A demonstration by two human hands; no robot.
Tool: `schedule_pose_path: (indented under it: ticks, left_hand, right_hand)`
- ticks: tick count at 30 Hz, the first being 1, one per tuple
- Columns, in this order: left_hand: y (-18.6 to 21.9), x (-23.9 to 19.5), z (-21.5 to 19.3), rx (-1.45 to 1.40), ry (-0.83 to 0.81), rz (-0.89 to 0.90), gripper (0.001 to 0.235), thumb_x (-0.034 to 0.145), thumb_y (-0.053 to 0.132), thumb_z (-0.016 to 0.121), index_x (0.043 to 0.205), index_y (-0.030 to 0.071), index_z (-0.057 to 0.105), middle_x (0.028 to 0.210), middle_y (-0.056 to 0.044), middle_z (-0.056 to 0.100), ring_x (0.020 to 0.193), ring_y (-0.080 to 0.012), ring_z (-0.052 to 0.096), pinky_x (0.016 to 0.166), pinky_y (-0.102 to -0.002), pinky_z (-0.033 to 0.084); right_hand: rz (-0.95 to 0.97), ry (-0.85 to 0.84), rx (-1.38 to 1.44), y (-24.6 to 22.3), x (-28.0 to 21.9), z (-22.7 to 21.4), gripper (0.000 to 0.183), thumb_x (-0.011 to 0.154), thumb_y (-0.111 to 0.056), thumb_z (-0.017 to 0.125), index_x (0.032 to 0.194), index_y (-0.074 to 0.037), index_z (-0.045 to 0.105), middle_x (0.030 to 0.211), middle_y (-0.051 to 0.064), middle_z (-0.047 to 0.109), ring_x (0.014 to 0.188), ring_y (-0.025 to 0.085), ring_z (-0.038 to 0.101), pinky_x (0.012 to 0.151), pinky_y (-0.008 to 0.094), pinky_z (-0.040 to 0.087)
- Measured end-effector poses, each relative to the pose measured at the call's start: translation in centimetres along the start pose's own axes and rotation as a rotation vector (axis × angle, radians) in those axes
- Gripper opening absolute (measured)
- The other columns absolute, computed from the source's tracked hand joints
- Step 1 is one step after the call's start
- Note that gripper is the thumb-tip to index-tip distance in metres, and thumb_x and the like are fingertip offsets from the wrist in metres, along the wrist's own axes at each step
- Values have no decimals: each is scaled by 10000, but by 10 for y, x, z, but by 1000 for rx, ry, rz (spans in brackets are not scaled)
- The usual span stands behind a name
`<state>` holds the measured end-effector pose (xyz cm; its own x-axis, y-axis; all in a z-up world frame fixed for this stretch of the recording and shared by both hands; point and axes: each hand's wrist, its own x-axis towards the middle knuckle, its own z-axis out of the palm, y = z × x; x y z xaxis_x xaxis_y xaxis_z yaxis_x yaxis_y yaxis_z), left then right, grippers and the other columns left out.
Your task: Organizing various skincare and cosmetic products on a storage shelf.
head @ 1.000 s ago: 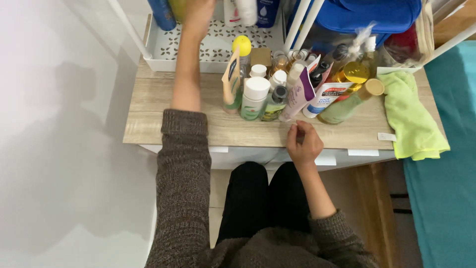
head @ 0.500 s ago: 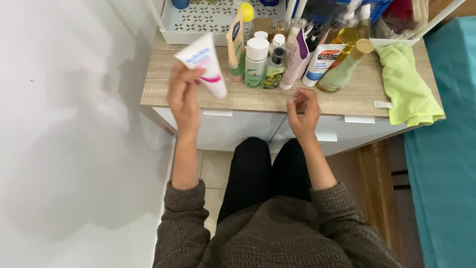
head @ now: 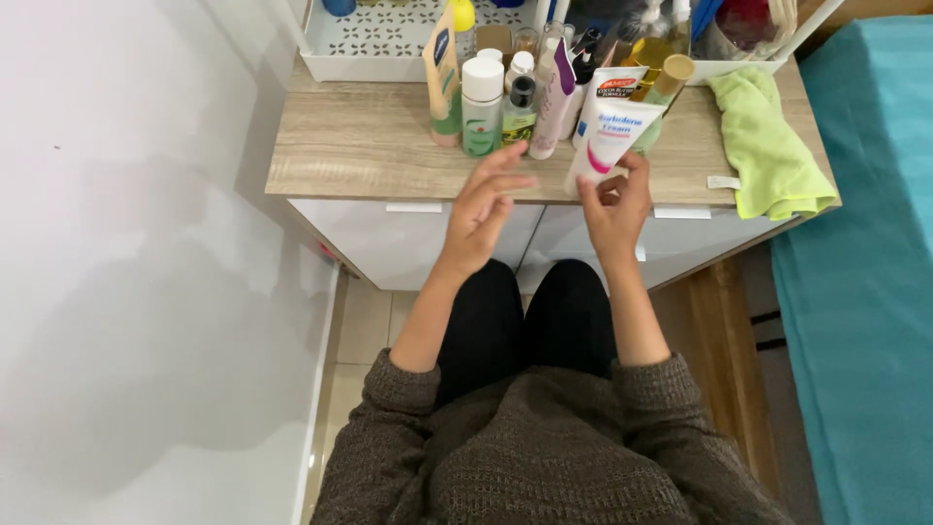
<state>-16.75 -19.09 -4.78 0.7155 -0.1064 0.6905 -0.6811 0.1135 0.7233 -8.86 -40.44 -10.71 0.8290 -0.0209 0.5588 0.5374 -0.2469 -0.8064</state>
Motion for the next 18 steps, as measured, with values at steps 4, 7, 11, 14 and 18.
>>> schedule_pose_path:
  ticks: [4, 7, 11, 14, 18]
  left_hand:
    - [-30, -11, -50, 144, 321, 1, 201, 1084, 57, 526, 1189, 14, 692, 1475, -120, 511, 1440, -252, 502, 1237, -396, 426]
    - [-54, -15, -89, 396, 513, -57, 172, 1037, -2, 533, 1130, 5, 678, 1341, -118, 556, 1269, -218, 570, 1045, -347, 504]
    - [-89, -26, -115, 480, 640, -104, 224, 990, -14, 543, 1193, 31, 626, 1267, -103, 574, 1147, -196, 606, 989, -322, 542]
    - [-79, -18, -110, 599, 635, -222, 254, 976, 9, 577, 1227, 40, 601, 1214, -101, 608, 1034, -178, 641, 877, -296, 582]
    - [-76, -20, -110, 560, 555, -286, 253, 1023, 48, 588, 1275, 37, 566, 1151, -100, 659, 997, -164, 675, 839, -293, 590]
  right_hand:
    - [-84, 71, -38, 1, 23, 10, 501, 943, -68, 854, 1286, 0, 496, 1150, 121, 648, 773, 135, 680, 641, 261, 552]
    - [100, 78, -73, 8, 32, 22, 530, 889, -136, 899, 1209, -13, 495, 1099, 115, 653, 754, 139, 678, 614, 261, 550]
    - [-91, 128, -205, 9, 35, 39, 542, 908, -135, 938, 1204, -23, 498, 1057, 113, 653, 909, 195, 657, 720, 310, 552]
    - [-95, 155, -202, 3, 34, 41, 559, 897, -138, 934, 1209, -17, 486, 1030, 108, 627, 888, 198, 637, 691, 304, 548]
    - [-37, 131, -22, 10, 30, 40, 529, 920, -103, 867, 1229, -2, 449, 1057, 84, 563, 784, 142, 627, 646, 263, 548]
